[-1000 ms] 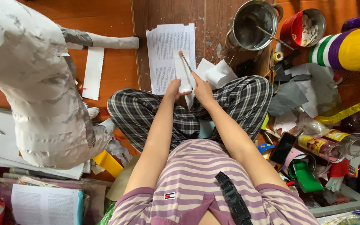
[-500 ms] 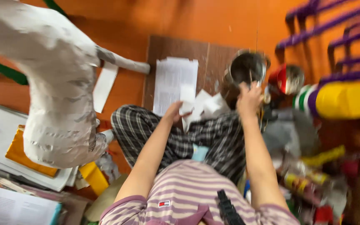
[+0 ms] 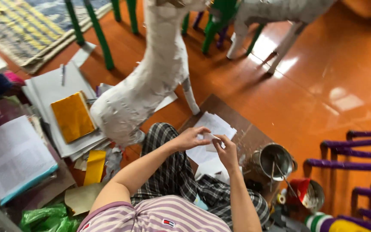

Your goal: Cutting paper strips with scissors and applying them to a paper-mache sculpture with glue.

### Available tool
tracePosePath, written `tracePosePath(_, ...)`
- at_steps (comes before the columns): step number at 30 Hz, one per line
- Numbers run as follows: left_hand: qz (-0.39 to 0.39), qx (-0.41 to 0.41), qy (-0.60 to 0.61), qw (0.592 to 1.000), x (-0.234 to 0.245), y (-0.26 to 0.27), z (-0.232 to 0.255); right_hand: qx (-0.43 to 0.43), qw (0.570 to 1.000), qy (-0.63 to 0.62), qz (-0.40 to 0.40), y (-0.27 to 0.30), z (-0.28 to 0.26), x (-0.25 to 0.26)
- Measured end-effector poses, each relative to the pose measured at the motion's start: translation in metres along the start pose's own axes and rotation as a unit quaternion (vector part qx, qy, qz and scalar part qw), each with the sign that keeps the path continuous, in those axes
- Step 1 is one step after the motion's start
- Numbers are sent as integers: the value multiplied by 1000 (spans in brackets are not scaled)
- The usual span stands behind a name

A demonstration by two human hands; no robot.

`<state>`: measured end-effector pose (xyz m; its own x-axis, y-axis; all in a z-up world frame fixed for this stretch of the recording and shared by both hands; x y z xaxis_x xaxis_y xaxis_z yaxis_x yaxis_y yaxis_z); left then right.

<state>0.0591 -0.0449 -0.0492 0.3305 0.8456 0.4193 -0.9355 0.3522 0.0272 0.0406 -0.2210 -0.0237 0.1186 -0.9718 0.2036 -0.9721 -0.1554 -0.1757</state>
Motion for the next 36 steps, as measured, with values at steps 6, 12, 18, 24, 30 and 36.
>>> tracePosePath(6,160,-70,-137,975,137,27,106,50,992,-79,-85,-70,-116,-54)
tracePosePath(12,345,-108,36,932,297,53,136,48,983,-154,-92,-133,-217,-91)
tracePosePath(18,370,-145,207,894,381,21,146,135,960,-243,-30,-200,-283,-100)
tracePosePath(24,334,-135,270,893,406,-64,122,125,928,-350,-15,-254,-258,-116)
tracePosePath(30,289,-171,275,901,392,-93,135,118,913,-389,34,-259,-252,-133)
tracePosePath(36,286,-90,247,922,387,-97,141,168,928,-318,97,-264,-245,-152)
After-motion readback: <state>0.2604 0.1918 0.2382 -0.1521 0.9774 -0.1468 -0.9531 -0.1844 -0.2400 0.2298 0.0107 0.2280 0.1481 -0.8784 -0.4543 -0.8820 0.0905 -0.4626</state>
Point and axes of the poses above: each hand's wrist, its own y-axis away from the middle knuckle, its own x-axis out of the back of the hand, z = x × y, the point moved 6 cm from there along -y, towards the middle knuckle, and after that the axes turned 13 degrees about -y, right-handed, at the moved point
